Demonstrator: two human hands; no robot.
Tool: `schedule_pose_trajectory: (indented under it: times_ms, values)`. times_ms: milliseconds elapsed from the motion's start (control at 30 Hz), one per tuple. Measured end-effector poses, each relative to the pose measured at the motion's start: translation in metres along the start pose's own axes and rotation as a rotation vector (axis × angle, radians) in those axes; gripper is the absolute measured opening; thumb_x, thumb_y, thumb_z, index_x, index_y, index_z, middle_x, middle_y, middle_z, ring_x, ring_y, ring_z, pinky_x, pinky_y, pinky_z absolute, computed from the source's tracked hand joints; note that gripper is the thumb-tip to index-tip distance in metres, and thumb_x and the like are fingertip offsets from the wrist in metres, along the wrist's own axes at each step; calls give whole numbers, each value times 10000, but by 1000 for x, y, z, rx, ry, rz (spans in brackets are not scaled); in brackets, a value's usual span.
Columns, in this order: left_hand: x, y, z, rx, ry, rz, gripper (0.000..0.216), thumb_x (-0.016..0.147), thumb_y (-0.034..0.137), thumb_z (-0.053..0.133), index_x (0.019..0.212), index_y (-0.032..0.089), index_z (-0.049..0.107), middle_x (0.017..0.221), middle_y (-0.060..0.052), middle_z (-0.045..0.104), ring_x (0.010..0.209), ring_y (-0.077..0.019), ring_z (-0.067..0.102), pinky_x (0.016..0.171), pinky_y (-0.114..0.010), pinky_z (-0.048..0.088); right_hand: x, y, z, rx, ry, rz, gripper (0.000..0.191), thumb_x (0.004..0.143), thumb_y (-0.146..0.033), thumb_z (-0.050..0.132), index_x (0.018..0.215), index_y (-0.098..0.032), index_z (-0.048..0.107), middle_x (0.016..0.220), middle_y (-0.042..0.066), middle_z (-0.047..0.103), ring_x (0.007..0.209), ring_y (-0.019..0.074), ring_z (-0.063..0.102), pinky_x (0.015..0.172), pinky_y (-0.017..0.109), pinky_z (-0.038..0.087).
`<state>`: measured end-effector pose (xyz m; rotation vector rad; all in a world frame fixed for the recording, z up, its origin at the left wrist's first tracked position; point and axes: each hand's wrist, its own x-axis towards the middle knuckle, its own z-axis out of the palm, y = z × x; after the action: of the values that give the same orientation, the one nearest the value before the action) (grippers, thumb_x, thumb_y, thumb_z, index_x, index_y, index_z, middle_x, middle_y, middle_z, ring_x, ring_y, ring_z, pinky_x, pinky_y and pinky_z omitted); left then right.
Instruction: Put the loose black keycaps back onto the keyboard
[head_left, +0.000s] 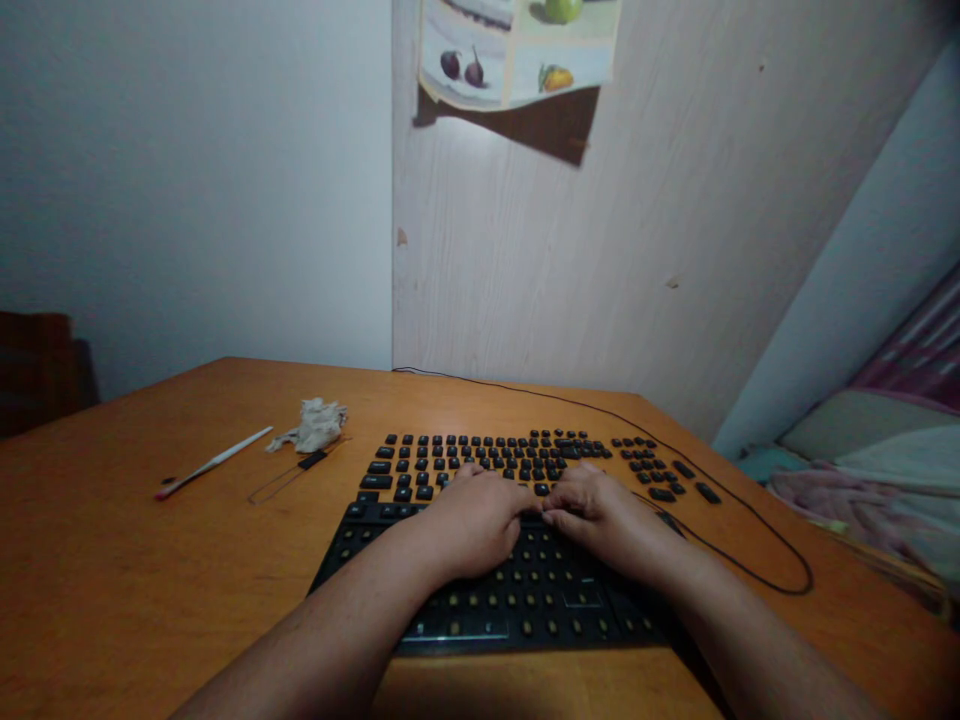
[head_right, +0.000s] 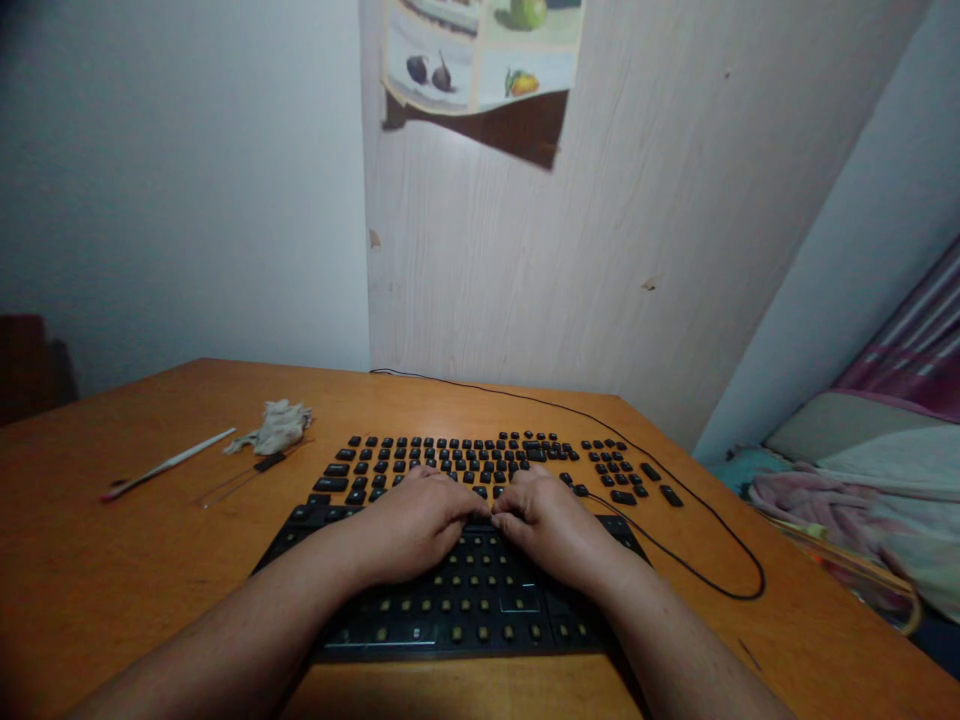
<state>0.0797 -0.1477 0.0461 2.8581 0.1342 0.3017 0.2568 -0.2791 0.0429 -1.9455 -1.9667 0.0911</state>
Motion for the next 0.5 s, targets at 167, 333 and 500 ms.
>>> schedule_pose_trajectory:
  times_ms: [167,333,500]
  values:
    - [-1,-1,1,-4,-7,4,394,862,150,442,1127,308,686,1080,-26,729,1030,-218,634,996,-435,349,-2,0,0,-25,-6,-4,141,905,-236,609,863,-220,743,832,47,651,873,202,538,778,326,414]
    - [-3,1,1,-1,-8,-7,403,867,161,444,1161,313,674,1130,-36,716,1066,-235,623,1043,-500,299,-9,2,-2,-76,12,-33,198,920,-212,575,989,-248,757,878,65,661,895,219,531,787,344,416]
    - [-3,2,-1,16,-16,-7,384,875,183,455,1164,313,673,1131,-42,713,1074,-245,620,1054,-520,291,-15,-3,-6,-110,-9,-53,257,931,-186,527,1022,-272,751,866,67,647,874,221,525,762,346,416]
